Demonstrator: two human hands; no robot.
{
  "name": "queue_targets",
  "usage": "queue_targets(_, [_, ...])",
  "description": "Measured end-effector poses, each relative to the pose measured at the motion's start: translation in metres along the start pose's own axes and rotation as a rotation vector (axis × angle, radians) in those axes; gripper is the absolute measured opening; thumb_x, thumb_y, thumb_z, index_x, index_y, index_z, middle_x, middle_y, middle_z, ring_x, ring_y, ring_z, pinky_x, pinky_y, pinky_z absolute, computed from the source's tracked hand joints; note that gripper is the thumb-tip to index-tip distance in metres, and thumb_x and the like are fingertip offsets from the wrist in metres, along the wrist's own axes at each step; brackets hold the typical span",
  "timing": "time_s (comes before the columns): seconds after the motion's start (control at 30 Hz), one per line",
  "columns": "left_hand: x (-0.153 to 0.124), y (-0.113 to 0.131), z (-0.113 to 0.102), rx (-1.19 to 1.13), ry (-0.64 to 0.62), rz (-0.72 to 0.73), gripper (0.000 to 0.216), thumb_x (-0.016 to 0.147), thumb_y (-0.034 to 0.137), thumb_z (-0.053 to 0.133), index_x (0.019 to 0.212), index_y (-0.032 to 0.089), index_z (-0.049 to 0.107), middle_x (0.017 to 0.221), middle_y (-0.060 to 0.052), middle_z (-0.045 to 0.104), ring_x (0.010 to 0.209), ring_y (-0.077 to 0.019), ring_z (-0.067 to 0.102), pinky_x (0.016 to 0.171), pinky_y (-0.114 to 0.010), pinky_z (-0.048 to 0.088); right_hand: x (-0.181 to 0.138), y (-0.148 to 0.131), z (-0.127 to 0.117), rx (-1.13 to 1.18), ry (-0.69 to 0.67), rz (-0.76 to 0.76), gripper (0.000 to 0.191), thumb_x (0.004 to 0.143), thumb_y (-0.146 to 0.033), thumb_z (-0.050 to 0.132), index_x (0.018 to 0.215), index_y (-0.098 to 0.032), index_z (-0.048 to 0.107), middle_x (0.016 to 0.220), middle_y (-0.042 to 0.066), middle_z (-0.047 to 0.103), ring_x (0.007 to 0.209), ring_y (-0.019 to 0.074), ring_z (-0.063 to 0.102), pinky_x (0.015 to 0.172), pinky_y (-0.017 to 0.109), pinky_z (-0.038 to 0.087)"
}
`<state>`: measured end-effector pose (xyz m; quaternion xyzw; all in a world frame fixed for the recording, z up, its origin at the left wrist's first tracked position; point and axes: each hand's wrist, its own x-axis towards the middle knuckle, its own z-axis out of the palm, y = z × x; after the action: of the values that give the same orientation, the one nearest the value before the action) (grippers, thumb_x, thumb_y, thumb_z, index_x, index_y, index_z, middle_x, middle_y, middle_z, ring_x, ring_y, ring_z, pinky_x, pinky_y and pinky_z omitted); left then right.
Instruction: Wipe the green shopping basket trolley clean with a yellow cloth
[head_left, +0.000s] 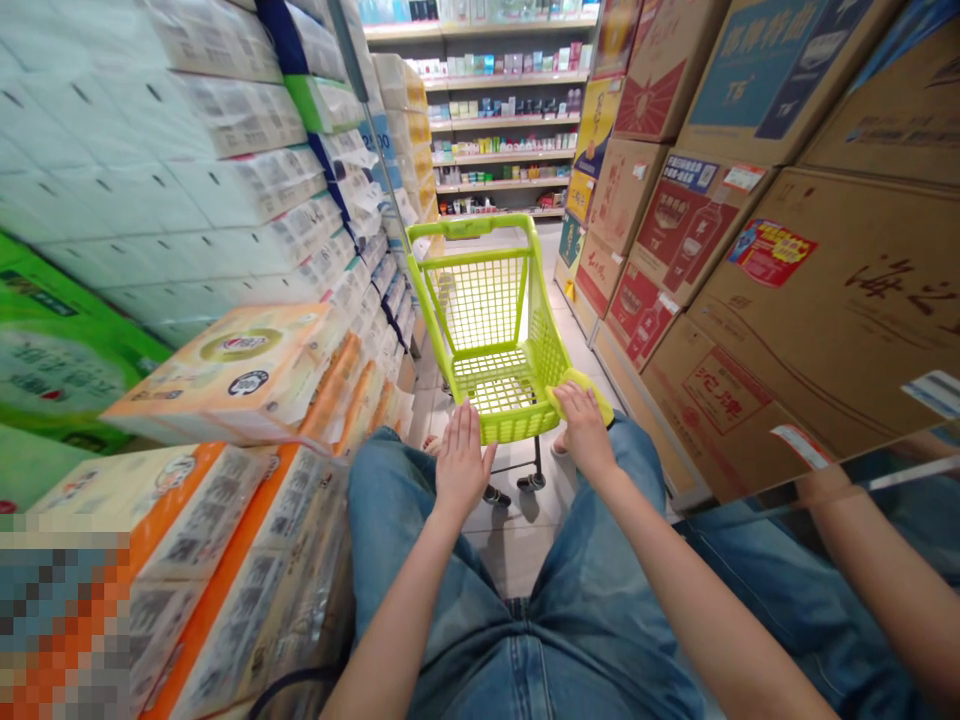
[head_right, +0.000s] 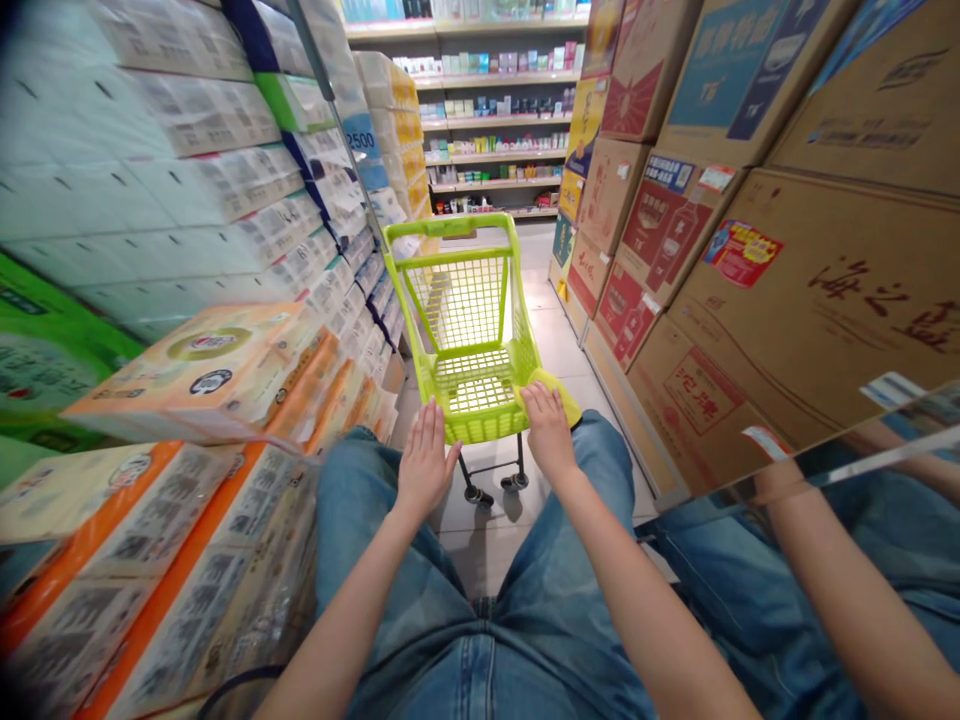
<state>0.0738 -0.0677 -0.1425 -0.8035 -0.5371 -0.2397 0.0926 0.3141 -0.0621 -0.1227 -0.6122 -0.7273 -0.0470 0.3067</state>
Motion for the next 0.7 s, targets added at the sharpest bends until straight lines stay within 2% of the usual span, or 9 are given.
queue_targets(0.13, [0.016, -0.011, 0.009, -0.028, 0.013, -0.057, 0.073, 0.101, 0.047, 0.032, 0.159, 0.01, 0.007, 0.165, -0.017, 0.022, 0.153, -0.0256, 0.019, 0.123, -0.045, 0.025, 0.01, -0.012, 0.008, 0.001, -0.005, 0.016, 0.064, 0.076, 0.005, 0.036, 0.136, -0.011, 0.053, 0.136, 0.014, 0.059, 0.141, 0.0224, 0.04, 0.123, 0.048, 0.025])
queue_targets(0.23, [0.032, -0.03, 0.015, -0.05, 0.02, -0.122, 0.074, 0.101, 0.051, 0.028, 0.158, 0.006, 0.013, 0.164, -0.02, 0.022, 0.154, -0.0265, 0.017, 0.123, -0.046, 0.023, 0.019, -0.029, 0.018, 0.018, -0.027, 0.019, 0.064, 0.079, 0.005, 0.034, 0.138, -0.01, 0.052, 0.138, 0.014, 0.058, 0.141, 0.0225, 0.04, 0.124, 0.048, 0.024])
queue_targets(0.47, [0.094, -0.109, 0.02, -0.158, -0.045, -0.312, 0.087, 0.095, 0.064, 0.033, 0.156, 0.003, 0.018, 0.165, -0.021, 0.018, 0.154, -0.03, 0.015, 0.125, -0.047, 0.013, 0.056, -0.098, 0.055, 0.047, -0.084, -0.012, 0.056, 0.089, 0.001, 0.035, 0.142, -0.009, 0.049, 0.142, 0.019, 0.056, 0.141, 0.0241, 0.042, 0.122, 0.05, 0.027])
queue_targets(0.57, [0.123, -0.13, 0.023, -0.246, -0.105, -0.461, 0.092, 0.092, 0.062, 0.042, 0.154, -0.002, 0.019, 0.164, -0.025, 0.014, 0.154, -0.0323, 0.01, 0.125, -0.048, 0.008, 0.079, -0.128, 0.07, 0.048, -0.107, -0.017, 0.047, 0.094, -0.005, 0.035, 0.138, -0.007, 0.052, 0.137, 0.021, 0.06, 0.136, 0.0261, 0.048, 0.12, 0.05, 0.03])
queue_targets(0.7, [0.143, -0.133, 0.036, -0.295, -0.141, -0.516, 0.086, 0.089, 0.046, 0.048, 0.153, -0.004, 0.018, 0.163, -0.028, 0.013, 0.154, -0.0334, 0.009, 0.124, -0.052, 0.013, 0.1, -0.152, 0.082, 0.063, -0.162, -0.067, 0.044, 0.096, -0.006, 0.034, 0.137, -0.004, 0.051, 0.134, 0.024, 0.06, 0.133, 0.0274, 0.05, 0.119, 0.053, 0.032])
